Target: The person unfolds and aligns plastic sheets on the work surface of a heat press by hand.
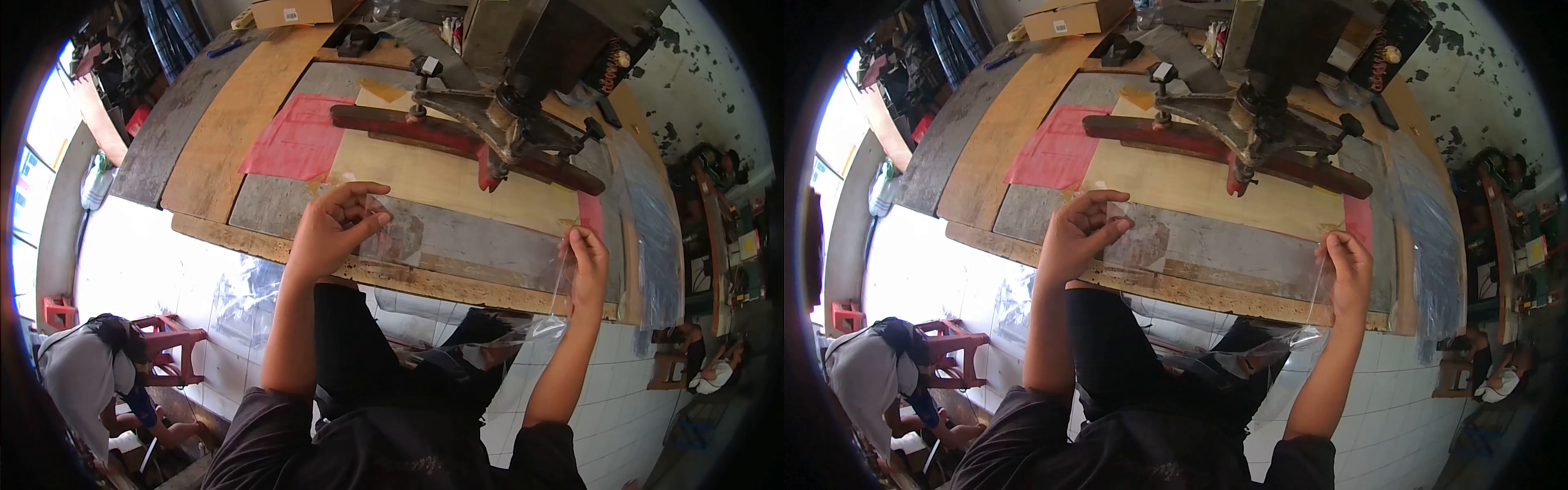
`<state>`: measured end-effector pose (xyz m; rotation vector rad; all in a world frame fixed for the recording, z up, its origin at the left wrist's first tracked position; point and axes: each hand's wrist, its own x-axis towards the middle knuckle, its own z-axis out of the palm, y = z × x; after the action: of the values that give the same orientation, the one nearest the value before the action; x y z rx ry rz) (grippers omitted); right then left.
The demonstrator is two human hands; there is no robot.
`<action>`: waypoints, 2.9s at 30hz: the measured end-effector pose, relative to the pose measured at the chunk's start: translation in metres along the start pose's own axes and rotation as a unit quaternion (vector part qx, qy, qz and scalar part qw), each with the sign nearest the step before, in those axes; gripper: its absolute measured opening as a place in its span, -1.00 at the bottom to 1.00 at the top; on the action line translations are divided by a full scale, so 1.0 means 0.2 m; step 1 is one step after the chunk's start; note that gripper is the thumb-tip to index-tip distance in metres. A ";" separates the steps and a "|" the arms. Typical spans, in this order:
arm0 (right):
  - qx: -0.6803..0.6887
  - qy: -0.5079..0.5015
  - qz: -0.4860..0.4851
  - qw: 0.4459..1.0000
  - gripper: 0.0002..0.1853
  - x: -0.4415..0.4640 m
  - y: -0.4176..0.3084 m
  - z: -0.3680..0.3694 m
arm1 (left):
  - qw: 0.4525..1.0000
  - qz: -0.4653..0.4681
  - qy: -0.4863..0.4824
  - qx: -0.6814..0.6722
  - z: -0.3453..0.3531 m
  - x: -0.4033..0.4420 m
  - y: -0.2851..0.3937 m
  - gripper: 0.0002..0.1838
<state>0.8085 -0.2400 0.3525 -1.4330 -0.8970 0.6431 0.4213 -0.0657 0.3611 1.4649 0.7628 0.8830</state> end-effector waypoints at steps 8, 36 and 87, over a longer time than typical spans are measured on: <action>-0.019 0.008 -0.003 1.000 -0.80 -0.01 -0.03 0.02 | 1.000 0.021 0.013 0.015 0.01 0.00 -0.01 -0.59; 0.206 0.290 -0.408 0.841 -0.65 -1.14 -0.84 -0.82 | 0.959 0.161 -0.232 0.023 0.43 -0.44 0.05 -0.86; -0.343 0.274 -0.294 0.849 -0.69 -0.78 -0.43 -0.31 | 0.918 0.085 -0.268 -0.279 0.46 -0.18 0.29 -0.65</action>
<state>0.7650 -0.4094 0.4217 -1.6993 -1.0665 -0.6025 0.4808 -0.1467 0.4152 1.1748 -0.0372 0.6966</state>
